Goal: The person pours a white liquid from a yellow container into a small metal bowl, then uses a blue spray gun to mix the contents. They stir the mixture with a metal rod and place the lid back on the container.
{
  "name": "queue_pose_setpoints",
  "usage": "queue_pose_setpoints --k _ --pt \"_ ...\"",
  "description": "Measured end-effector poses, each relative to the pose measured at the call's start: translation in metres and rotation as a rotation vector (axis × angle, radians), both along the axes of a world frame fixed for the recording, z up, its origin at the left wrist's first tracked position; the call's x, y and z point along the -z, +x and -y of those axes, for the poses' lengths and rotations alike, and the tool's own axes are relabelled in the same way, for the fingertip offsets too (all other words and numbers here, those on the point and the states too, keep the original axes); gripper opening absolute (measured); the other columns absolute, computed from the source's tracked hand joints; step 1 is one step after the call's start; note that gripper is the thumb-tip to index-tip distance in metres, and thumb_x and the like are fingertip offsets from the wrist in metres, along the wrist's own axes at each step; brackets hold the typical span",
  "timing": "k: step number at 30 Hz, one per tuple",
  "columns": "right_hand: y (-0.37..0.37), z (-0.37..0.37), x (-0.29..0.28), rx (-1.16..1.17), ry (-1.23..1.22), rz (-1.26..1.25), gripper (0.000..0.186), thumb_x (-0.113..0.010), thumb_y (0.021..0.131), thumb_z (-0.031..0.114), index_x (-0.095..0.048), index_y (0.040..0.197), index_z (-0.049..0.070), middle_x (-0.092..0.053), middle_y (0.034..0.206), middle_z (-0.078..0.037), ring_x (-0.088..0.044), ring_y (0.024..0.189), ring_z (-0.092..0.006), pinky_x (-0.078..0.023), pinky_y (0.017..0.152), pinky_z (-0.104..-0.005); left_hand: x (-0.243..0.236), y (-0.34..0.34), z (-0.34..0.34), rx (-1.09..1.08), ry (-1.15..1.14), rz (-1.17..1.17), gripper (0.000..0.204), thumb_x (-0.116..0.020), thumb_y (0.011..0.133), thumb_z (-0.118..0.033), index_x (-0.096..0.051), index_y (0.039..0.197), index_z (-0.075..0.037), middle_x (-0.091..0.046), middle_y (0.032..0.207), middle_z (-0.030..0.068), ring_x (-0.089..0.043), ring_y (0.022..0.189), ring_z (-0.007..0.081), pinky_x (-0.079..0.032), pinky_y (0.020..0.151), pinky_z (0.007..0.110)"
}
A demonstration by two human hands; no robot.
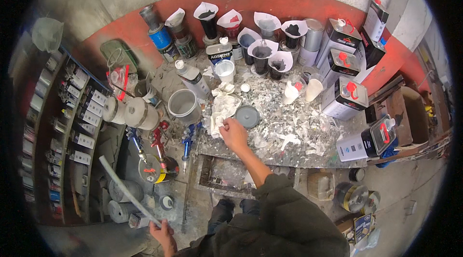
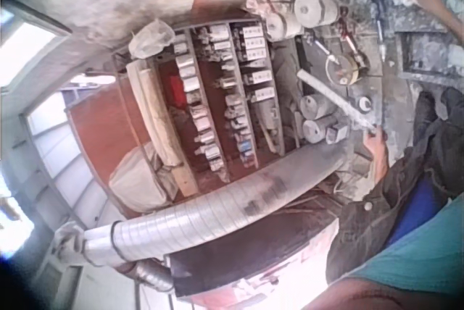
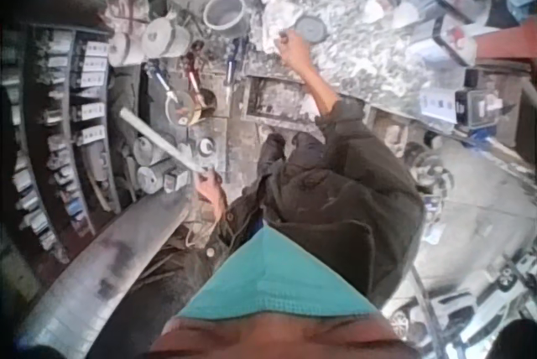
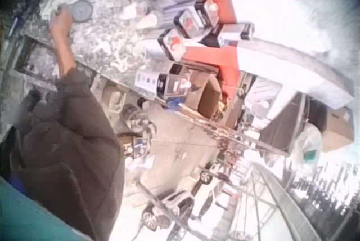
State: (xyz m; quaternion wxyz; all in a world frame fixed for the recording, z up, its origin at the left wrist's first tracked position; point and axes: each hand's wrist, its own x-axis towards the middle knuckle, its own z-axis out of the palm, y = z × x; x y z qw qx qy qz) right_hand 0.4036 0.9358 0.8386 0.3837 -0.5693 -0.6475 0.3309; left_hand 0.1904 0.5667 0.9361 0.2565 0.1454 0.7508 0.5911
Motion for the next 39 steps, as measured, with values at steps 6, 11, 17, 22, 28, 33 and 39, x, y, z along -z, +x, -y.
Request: queue_pose_setpoints --k 6,11,17,22,28,33,39 --pt "0.045 0.029 -0.009 -0.001 -0.515 -0.892 0.014 -0.063 0.094 0.011 -0.064 0.102 0.000 -0.067 0.092 -0.005 -0.065 0.080 -0.0146 -0.053 0.071 -0.0272 -0.010 0.044 -0.095 0.436 0.123 0.252 0.009 -0.058 0.097 -0.013 -0.053 0.099 -0.006 -0.057 0.073 0.0017 -0.053 0.056 0.0096 -0.044 0.047 0.025" --pt "0.059 0.097 -0.039 -0.118 -0.744 -1.245 0.026 -0.051 0.102 0.015 -0.055 0.124 0.002 -0.067 0.109 -0.008 -0.069 0.091 -0.0202 -0.061 0.076 -0.0330 0.009 0.103 -0.193 0.889 -0.021 0.249 0.020 -0.046 0.104 -0.022 -0.054 0.102 -0.003 -0.064 0.077 0.0039 -0.054 0.055 0.0095 -0.044 0.050 0.025" --pt "0.051 0.108 -0.049 0.175 -0.607 -1.099 0.023 -0.055 0.101 0.020 -0.057 0.116 0.002 -0.066 0.090 -0.007 -0.067 0.070 -0.0197 -0.055 0.058 -0.0328 0.019 0.151 -0.228 1.205 -0.229 -0.100 0.019 -0.046 0.101 -0.020 -0.052 0.096 -0.003 -0.060 0.065 0.0050 -0.057 0.051 0.0142 -0.045 0.048 0.031" --pt "0.069 0.086 -0.060 0.464 -0.415 -1.359 0.019 -0.059 0.098 0.014 -0.056 0.108 -0.002 -0.065 0.089 -0.011 -0.068 0.068 -0.0260 -0.059 0.060 -0.0400 0.008 0.128 -0.227 1.417 -0.241 -0.076 0.022 -0.047 0.102 -0.024 -0.052 0.093 -0.005 -0.060 0.065 0.0038 -0.056 0.052 0.0144 -0.045 0.050 0.032" --pt "0.135 0.044 -0.064 0.784 -0.171 -1.309 0.024 -0.058 0.099 0.024 -0.056 0.096 0.000 -0.059 0.074 -0.010 -0.059 0.057 -0.0208 -0.054 0.054 -0.0375 -0.013 0.088 -0.223 1.622 -0.346 -0.011 0.027 -0.049 0.102 -0.028 -0.051 0.094 -0.003 -0.064 0.068 0.0119 -0.064 0.063 0.0299 -0.048 0.060 0.042" --pt "0.184 0.038 -0.032 1.025 0.033 -0.946 0.029 -0.060 0.098 0.028 -0.056 0.108 0.001 -0.060 0.077 -0.010 -0.058 0.057 -0.0194 -0.051 0.053 -0.0360 -0.008 0.079 -0.229 1.700 -0.353 0.068 0.027 -0.049 0.101 -0.027 -0.050 0.091 -0.002 -0.064 0.070 0.0160 -0.063 0.068 0.0386 -0.047 0.063 0.046" --pt "0.297 0.062 -0.041 0.880 -0.151 -0.376 0.023 -0.065 0.094 0.025 -0.063 0.097 0.002 -0.066 0.081 -0.005 -0.059 0.056 -0.0147 -0.046 0.045 -0.0292 0.005 0.045 -0.242 1.743 -0.378 0.154 0.024 -0.052 0.099 -0.028 -0.054 0.093 -0.005 -0.066 0.071 0.0134 -0.067 0.070 0.0356 -0.050 0.065 0.044"
